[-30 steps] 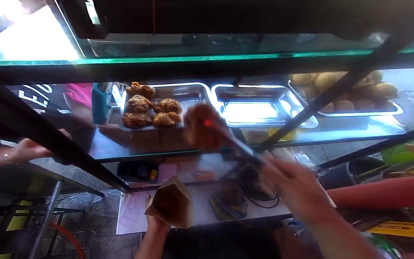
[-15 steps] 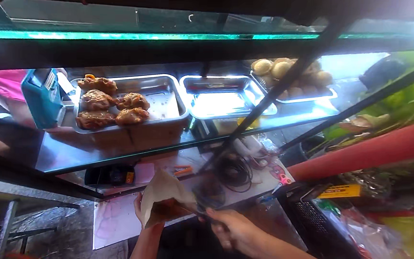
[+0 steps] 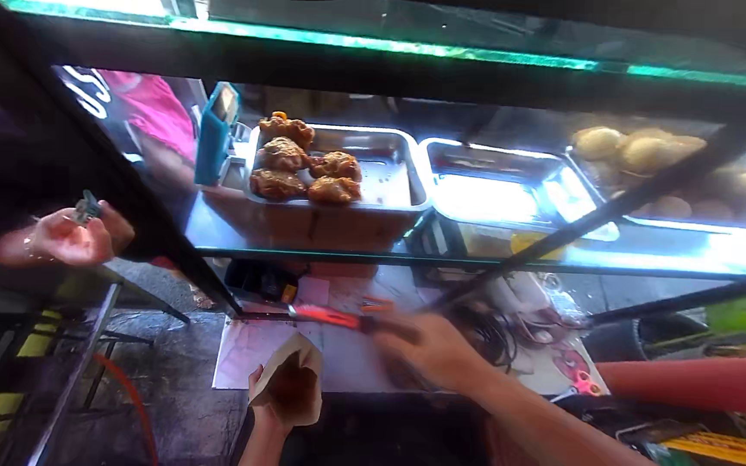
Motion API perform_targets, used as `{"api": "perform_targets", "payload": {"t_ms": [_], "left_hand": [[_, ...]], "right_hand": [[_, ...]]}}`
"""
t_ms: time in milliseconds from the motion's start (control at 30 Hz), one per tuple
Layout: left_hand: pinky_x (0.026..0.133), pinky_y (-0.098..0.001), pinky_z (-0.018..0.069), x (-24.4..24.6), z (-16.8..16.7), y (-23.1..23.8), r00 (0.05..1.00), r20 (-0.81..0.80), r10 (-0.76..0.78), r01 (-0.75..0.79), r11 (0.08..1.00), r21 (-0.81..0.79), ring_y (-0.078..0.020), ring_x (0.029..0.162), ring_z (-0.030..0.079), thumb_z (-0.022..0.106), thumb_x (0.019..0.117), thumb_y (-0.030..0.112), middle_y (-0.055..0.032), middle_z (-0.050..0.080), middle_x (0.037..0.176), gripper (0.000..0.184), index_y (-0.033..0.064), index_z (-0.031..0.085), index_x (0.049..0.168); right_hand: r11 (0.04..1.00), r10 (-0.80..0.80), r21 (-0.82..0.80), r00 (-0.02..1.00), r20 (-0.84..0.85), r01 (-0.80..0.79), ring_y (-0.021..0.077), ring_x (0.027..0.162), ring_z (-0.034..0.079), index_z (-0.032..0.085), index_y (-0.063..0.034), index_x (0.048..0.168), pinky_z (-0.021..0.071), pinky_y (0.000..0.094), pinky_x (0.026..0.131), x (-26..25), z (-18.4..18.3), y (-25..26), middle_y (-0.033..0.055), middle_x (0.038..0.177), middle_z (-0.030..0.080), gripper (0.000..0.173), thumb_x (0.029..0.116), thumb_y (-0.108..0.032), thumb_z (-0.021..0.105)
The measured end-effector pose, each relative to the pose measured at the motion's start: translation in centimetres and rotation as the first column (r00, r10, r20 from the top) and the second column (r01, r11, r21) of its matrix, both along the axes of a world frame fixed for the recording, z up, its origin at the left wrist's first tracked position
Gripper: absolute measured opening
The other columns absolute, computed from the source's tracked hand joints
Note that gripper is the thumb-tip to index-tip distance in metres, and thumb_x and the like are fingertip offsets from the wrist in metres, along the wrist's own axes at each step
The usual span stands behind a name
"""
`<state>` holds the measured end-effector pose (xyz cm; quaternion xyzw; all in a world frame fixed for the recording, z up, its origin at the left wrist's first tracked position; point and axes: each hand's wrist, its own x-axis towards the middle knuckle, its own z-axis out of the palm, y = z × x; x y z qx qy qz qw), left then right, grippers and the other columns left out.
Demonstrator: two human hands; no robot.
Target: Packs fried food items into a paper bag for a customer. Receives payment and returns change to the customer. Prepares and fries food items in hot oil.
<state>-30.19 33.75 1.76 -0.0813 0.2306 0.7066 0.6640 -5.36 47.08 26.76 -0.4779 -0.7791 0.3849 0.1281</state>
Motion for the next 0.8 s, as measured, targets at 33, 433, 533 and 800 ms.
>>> {"api": "perform_targets", "payload": {"t_ms": [33,433,533,800], "left_hand": [[0.087,-0.0530,0.0588,-0.4,0.2,-0.6,1.000,-0.003,0.010,-0.010,1.000,-0.016,-0.0300,0.106,0.070,0.032,0.0948,0.072,-0.0181,0.072,0.114,0.079,0.0081,0.068,0.122],[0.091,-0.0590,0.0547,-4.4,-0.6,-1.6,0.980,-0.021,-0.198,0.184,0.940,-0.289,-0.0364,0.111,0.066,0.024,0.0997,0.066,-0.0229,0.068,0.122,0.077,0.0068,0.062,0.132],[0.085,-0.0557,0.0572,-4.3,-0.5,-0.6,0.969,0.004,-0.245,0.237,0.930,-0.280,-0.0341,0.104,0.068,0.022,0.0998,0.069,-0.0213,0.069,0.115,0.079,0.0078,0.062,0.129],[0.087,-0.0598,0.0556,-3.4,1.1,3.0,0.897,-0.014,-0.441,0.405,0.835,-0.373,-0.0346,0.107,0.067,0.017,0.1001,0.072,-0.0189,0.069,0.117,0.081,0.0119,0.062,0.130]], "right_hand": [[0.993,0.035,0.110,0.997,0.072,-0.043,0.0082,0.085,0.070,0.074,-0.0264,0.120,0.0613,0.0392,0.079,-2.7,-1.5,1.6,-0.0052,0.095,0.075,0.035,0.1009,-0.052,0.059],[0.976,0.039,0.156,0.823,0.566,-0.154,0.0453,0.129,0.057,0.063,-0.0056,0.133,0.0457,0.0711,0.101,-22.7,-3.8,7.9,0.0250,0.135,0.062,0.055,0.0907,-0.040,0.074],[0.981,0.044,0.153,0.914,0.404,-0.115,0.0410,0.132,0.056,0.062,-0.0073,0.138,0.0427,0.0673,0.108,-23.5,-5.8,9.3,0.0223,0.138,0.061,0.061,0.0935,-0.047,0.071],[0.981,0.193,-0.050,0.977,0.092,-0.189,0.0252,0.113,0.064,0.071,-0.0110,0.114,0.0575,0.0486,0.094,-8.3,-10.1,3.4,0.0097,0.125,0.065,0.043,0.0785,-0.029,0.087]]}}
